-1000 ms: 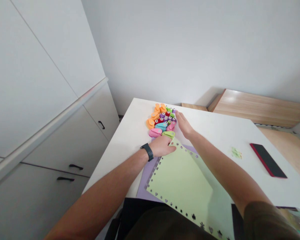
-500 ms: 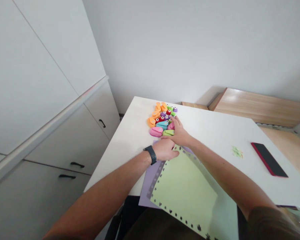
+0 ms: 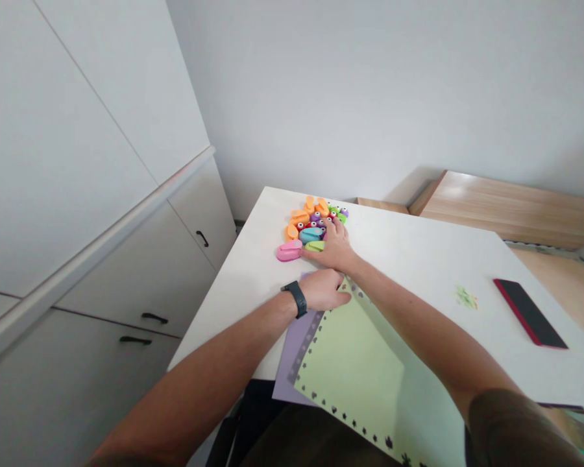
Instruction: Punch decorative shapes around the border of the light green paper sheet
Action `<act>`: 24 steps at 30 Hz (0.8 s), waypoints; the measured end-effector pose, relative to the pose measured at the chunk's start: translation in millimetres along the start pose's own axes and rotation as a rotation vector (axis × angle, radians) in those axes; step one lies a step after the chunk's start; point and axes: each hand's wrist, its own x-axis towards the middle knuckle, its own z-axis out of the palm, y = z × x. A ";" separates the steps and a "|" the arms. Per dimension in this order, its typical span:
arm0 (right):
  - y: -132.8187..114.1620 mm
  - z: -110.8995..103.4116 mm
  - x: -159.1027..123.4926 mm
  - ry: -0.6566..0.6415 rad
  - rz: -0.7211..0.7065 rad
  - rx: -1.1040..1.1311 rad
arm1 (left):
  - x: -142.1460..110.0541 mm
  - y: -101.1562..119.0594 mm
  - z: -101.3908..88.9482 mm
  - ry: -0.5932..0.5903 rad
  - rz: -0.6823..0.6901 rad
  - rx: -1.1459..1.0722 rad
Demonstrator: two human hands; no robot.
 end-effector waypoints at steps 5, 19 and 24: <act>-3.0 -3.3 0.3 -0.019 0.002 0.007 | 0.7 -2.2 0.3 -0.004 0.010 -0.010; -12.8 1.9 -0.2 0.091 -0.104 -0.059 | 4.7 -8.6 5.9 0.026 0.029 0.018; -18.9 7.7 4.6 0.121 -0.082 -0.052 | 4.3 -8.0 5.5 0.034 0.018 0.012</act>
